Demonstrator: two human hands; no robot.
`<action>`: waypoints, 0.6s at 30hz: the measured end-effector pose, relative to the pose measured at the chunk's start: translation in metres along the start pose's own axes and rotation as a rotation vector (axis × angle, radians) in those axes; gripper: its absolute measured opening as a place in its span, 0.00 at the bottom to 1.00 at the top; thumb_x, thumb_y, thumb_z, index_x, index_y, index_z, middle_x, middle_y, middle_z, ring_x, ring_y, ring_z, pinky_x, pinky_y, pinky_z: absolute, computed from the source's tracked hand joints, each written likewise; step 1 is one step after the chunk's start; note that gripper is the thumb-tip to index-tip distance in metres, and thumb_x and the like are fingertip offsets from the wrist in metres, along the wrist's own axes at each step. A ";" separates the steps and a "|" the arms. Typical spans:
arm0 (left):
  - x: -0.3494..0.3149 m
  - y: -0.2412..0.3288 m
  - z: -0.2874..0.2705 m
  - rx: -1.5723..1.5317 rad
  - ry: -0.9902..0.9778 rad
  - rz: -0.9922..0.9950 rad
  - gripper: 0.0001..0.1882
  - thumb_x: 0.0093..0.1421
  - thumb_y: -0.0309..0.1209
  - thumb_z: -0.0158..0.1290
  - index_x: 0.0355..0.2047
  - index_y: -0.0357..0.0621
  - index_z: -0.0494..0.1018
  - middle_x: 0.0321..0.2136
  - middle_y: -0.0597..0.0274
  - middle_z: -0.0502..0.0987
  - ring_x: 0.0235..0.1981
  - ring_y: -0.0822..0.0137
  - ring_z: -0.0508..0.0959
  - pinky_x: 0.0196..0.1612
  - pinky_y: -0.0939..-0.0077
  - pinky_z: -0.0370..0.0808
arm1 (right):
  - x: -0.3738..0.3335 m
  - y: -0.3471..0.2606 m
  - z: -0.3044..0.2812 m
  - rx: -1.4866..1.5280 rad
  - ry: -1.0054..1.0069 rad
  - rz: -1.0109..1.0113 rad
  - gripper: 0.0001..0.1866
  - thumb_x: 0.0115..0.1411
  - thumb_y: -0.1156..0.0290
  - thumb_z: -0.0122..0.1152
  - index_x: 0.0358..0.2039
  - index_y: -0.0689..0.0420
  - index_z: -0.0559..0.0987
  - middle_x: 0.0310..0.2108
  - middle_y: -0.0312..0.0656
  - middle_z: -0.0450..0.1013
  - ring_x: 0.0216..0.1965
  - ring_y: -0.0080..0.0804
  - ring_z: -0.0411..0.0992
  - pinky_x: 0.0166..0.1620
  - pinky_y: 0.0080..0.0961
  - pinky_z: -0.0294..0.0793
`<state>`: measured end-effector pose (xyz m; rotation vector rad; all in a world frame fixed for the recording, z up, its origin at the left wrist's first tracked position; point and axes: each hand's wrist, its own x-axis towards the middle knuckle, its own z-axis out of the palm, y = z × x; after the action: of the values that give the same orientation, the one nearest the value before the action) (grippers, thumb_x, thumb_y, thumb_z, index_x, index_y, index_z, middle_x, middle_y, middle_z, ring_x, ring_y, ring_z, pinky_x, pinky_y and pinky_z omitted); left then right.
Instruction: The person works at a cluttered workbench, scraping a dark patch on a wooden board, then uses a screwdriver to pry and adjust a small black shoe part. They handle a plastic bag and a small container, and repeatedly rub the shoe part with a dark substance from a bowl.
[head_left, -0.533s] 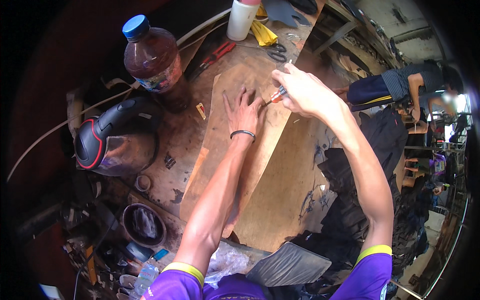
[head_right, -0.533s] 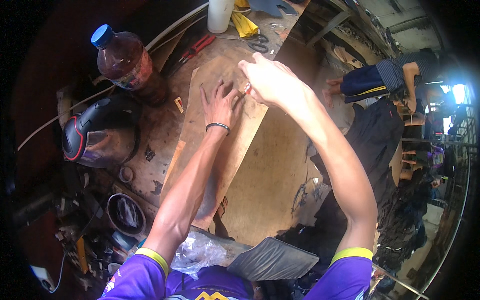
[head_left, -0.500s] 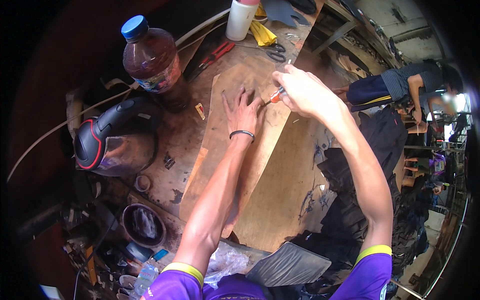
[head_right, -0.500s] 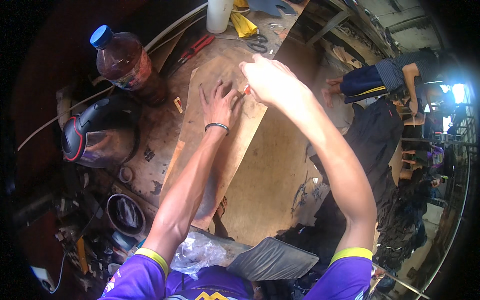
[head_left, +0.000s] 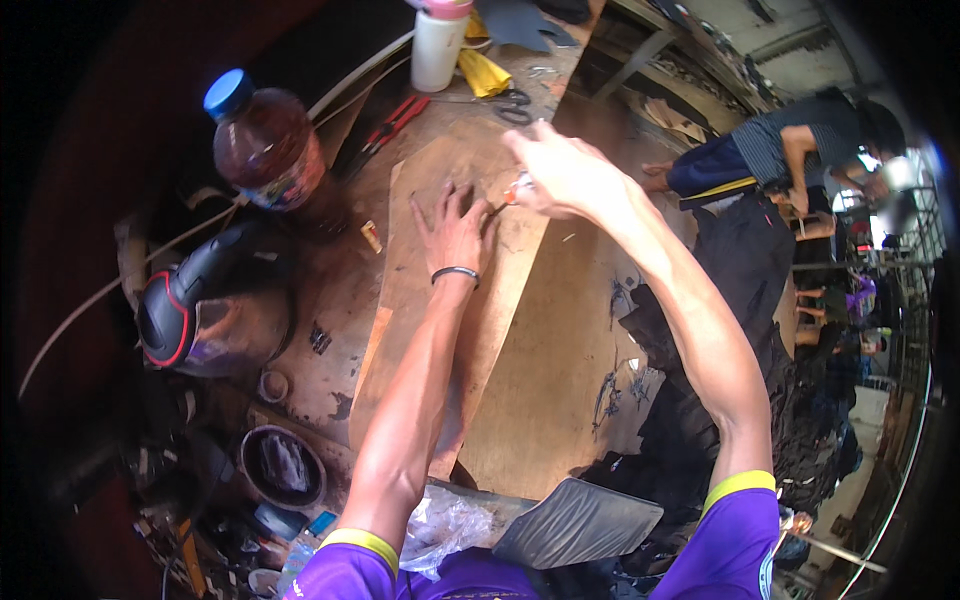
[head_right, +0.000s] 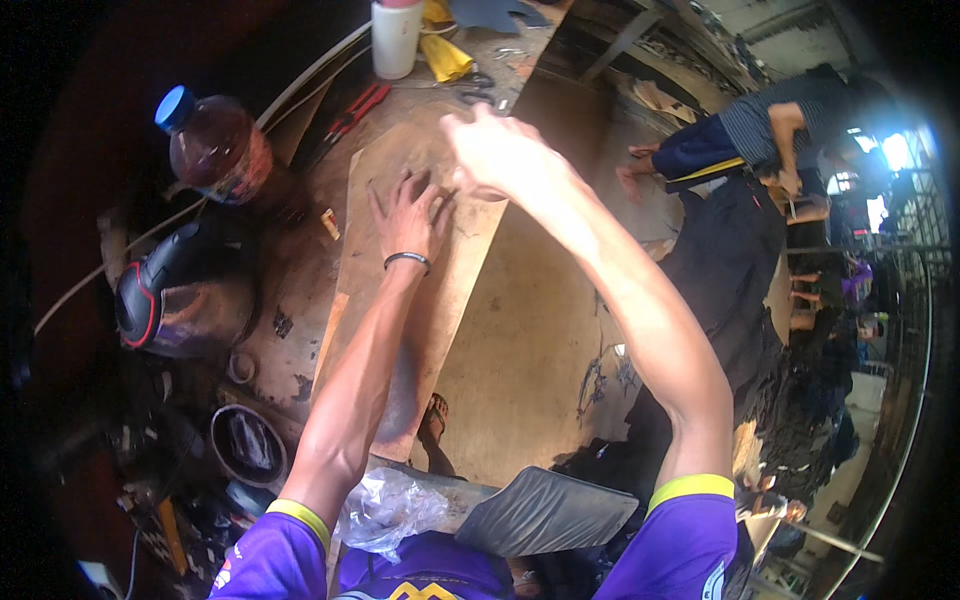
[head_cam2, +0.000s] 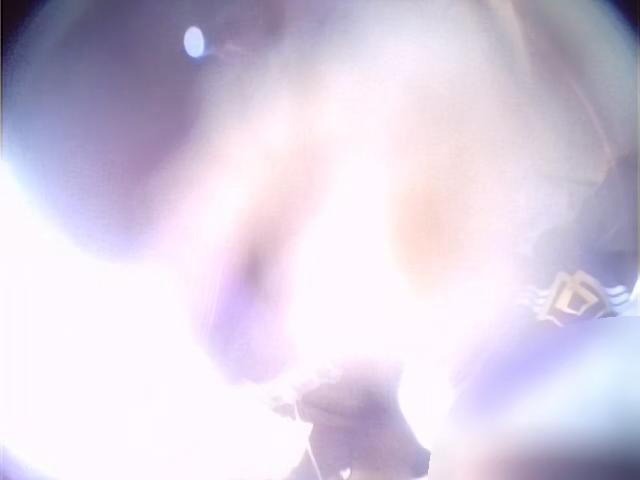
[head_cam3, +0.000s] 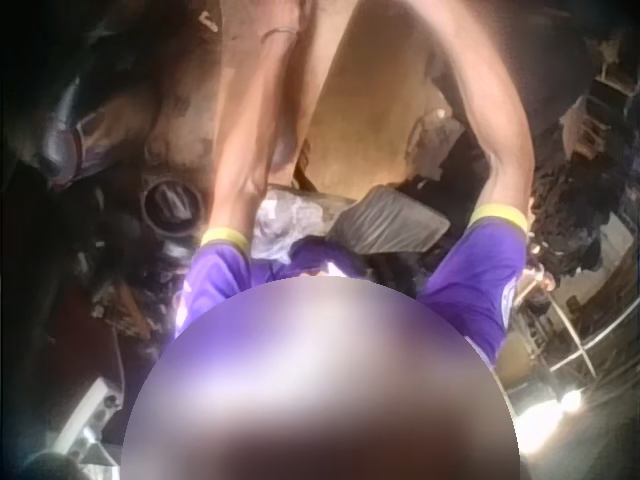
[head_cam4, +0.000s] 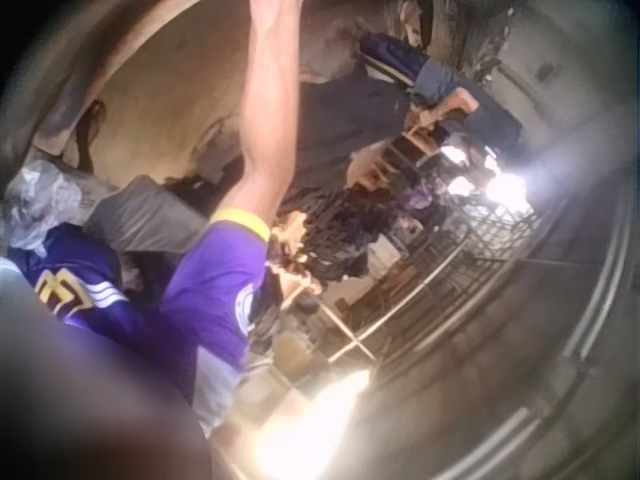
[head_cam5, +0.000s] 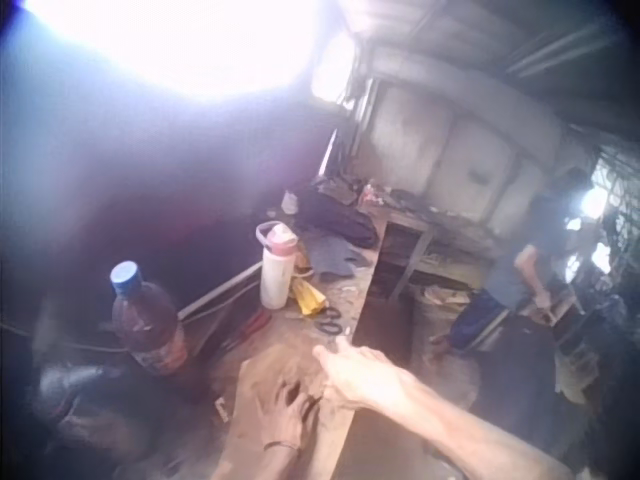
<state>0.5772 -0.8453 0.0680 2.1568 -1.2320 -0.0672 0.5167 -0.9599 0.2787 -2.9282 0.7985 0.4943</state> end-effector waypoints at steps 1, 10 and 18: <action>0.001 -0.001 0.002 0.014 0.006 0.008 0.10 0.65 0.46 0.57 0.44 0.64 0.80 0.62 0.65 0.72 0.71 0.58 0.62 0.74 0.29 0.37 | 0.002 -0.001 0.001 -0.035 -0.018 -0.078 0.27 0.59 0.64 0.66 0.56 0.62 0.72 0.57 0.67 0.67 0.47 0.59 0.79 0.49 0.49 0.80; 0.006 -0.023 0.027 0.026 0.111 0.128 0.10 0.64 0.45 0.58 0.44 0.66 0.80 0.61 0.68 0.75 0.69 0.63 0.65 0.72 0.28 0.40 | 0.018 0.011 0.028 -0.180 0.146 -0.021 0.06 0.47 0.67 0.66 0.25 0.52 0.87 0.25 0.41 0.82 0.30 0.39 0.82 0.32 0.37 0.81; 0.008 -0.025 0.026 0.249 -0.013 0.082 0.19 0.67 0.55 0.54 0.52 0.65 0.78 0.64 0.67 0.72 0.71 0.63 0.63 0.71 0.27 0.46 | 0.066 -0.010 0.028 -0.092 -0.184 0.111 0.22 0.57 0.61 0.73 0.53 0.43 0.85 0.57 0.39 0.79 0.59 0.39 0.76 0.54 0.44 0.78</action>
<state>0.5920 -0.8556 0.0359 2.3152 -1.3973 0.1130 0.5670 -0.9792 0.2310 -2.8750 0.9402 0.8165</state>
